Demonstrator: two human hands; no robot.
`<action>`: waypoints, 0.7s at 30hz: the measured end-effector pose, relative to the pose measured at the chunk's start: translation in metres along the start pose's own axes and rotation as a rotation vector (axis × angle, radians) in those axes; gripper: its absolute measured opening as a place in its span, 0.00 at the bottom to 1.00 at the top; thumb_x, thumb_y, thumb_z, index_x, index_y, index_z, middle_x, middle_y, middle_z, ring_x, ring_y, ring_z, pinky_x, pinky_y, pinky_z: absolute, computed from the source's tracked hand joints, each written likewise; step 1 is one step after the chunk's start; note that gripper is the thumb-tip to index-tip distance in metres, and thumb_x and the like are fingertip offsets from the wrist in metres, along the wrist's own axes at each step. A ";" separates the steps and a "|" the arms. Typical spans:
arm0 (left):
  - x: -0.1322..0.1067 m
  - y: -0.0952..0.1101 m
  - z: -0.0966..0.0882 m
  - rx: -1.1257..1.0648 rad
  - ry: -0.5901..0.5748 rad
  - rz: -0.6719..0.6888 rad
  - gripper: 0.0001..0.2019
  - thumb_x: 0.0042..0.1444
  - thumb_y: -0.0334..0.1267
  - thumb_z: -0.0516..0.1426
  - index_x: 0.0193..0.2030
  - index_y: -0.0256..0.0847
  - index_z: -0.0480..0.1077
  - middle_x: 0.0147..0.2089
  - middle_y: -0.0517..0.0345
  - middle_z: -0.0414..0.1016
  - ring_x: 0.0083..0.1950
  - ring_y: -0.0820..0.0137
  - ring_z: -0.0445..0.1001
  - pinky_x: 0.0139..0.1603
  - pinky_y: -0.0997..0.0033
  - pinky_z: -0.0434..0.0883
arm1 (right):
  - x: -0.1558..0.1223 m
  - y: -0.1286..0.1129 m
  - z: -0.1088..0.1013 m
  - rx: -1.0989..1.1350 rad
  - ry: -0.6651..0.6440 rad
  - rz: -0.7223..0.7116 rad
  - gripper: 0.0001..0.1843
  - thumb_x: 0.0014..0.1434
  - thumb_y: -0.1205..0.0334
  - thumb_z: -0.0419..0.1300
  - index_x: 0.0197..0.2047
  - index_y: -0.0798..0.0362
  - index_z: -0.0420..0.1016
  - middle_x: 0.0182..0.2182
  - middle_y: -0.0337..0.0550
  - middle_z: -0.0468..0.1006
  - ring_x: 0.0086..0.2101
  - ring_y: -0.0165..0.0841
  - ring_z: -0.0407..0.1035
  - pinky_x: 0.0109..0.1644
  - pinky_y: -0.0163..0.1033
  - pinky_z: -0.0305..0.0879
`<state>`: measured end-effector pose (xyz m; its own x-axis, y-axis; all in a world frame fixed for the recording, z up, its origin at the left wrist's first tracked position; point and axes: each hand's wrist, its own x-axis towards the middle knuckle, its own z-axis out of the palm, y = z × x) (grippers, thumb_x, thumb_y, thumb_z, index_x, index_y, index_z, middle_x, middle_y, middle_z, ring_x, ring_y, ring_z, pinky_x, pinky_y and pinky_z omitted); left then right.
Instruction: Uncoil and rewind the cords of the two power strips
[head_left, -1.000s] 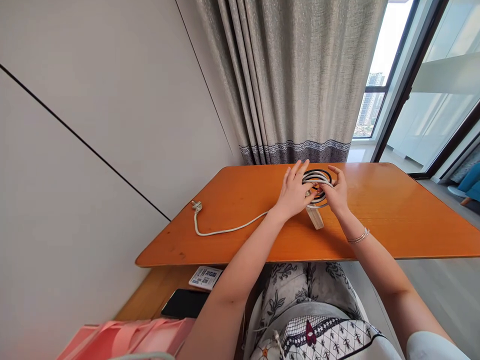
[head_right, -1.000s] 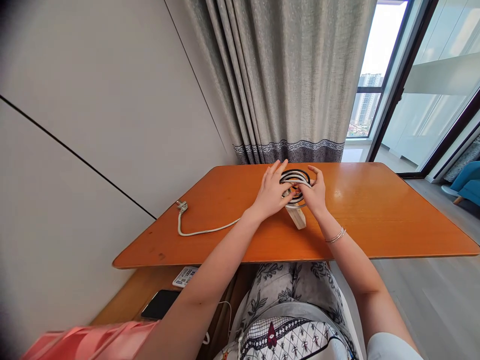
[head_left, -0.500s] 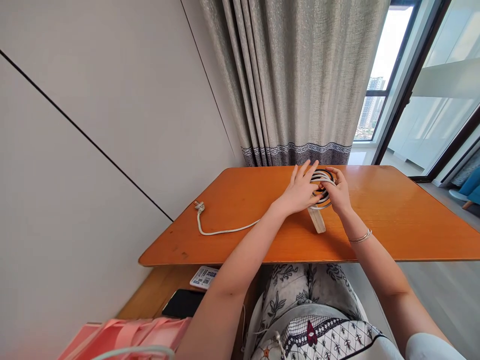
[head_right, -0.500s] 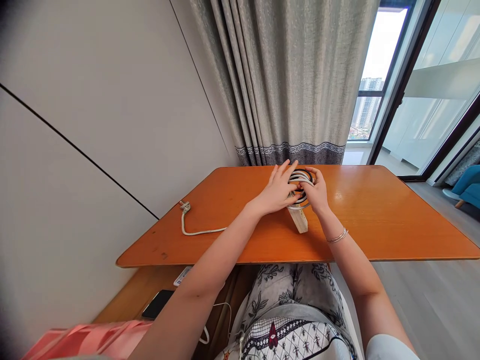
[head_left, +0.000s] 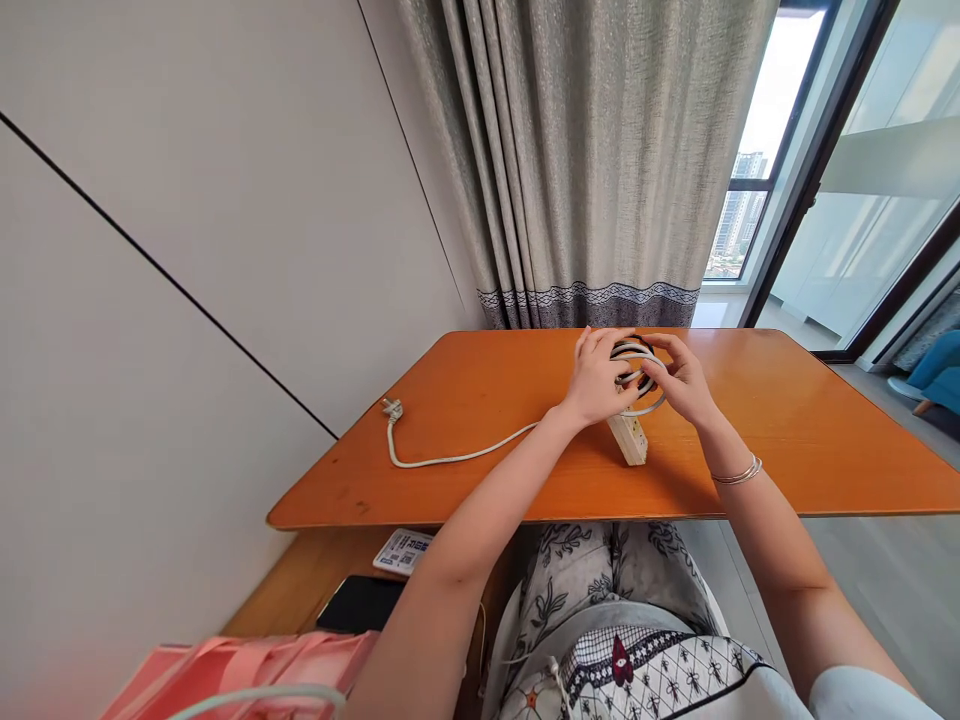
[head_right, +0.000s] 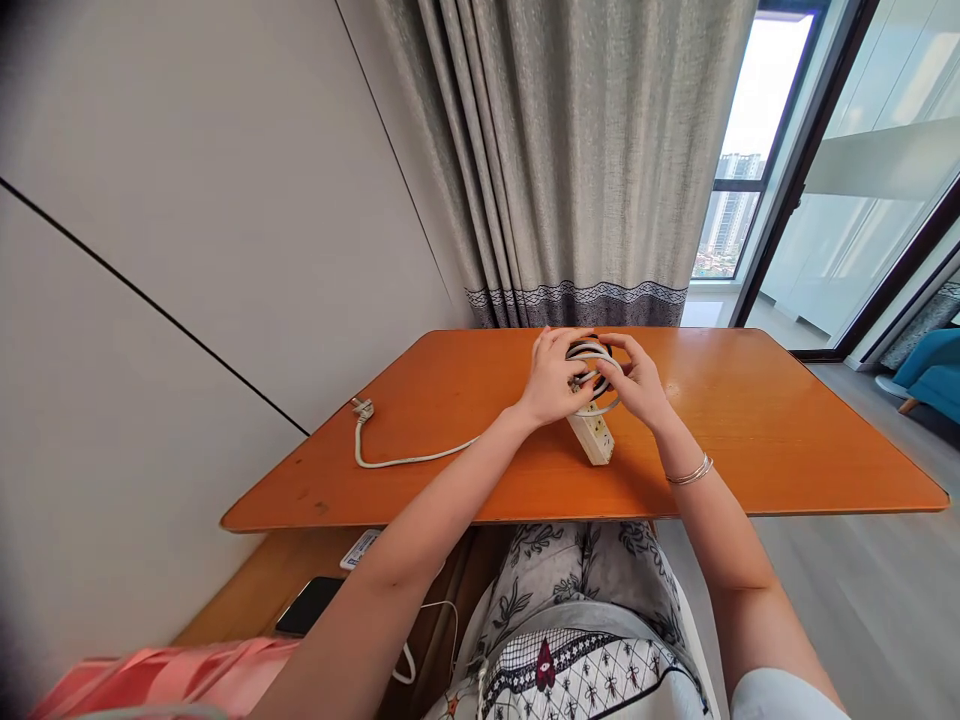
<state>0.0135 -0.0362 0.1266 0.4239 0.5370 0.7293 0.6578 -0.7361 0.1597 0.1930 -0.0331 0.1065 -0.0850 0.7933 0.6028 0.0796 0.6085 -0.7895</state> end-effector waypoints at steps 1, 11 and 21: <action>0.000 -0.001 0.000 -0.024 0.016 -0.003 0.06 0.50 0.36 0.62 0.23 0.41 0.75 0.65 0.51 0.72 0.66 0.54 0.65 0.75 0.41 0.51 | 0.001 0.005 0.001 -0.018 0.016 0.000 0.22 0.59 0.45 0.65 0.53 0.45 0.73 0.50 0.45 0.79 0.28 0.31 0.72 0.30 0.40 0.75; 0.002 -0.015 0.002 -0.358 0.069 -0.058 0.17 0.56 0.37 0.62 0.20 0.40 0.63 0.65 0.45 0.66 0.61 0.61 0.69 0.66 0.55 0.68 | 0.002 0.021 0.018 -0.345 0.086 -0.342 0.18 0.61 0.57 0.60 0.55 0.45 0.75 0.60 0.51 0.72 0.61 0.45 0.65 0.67 0.59 0.60; -0.003 -0.023 0.002 -0.442 -0.106 -0.007 0.51 0.34 0.52 0.75 0.65 0.40 0.63 0.76 0.35 0.52 0.76 0.50 0.55 0.74 0.50 0.59 | 0.020 0.000 0.023 0.042 0.287 -0.089 0.11 0.57 0.50 0.64 0.36 0.48 0.77 0.36 0.44 0.82 0.42 0.39 0.76 0.53 0.50 0.72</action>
<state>-0.0014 -0.0203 0.1189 0.4971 0.5651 0.6584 0.3415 -0.8250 0.4502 0.1683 -0.0177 0.1154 0.1949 0.7134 0.6731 0.0431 0.6794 -0.7325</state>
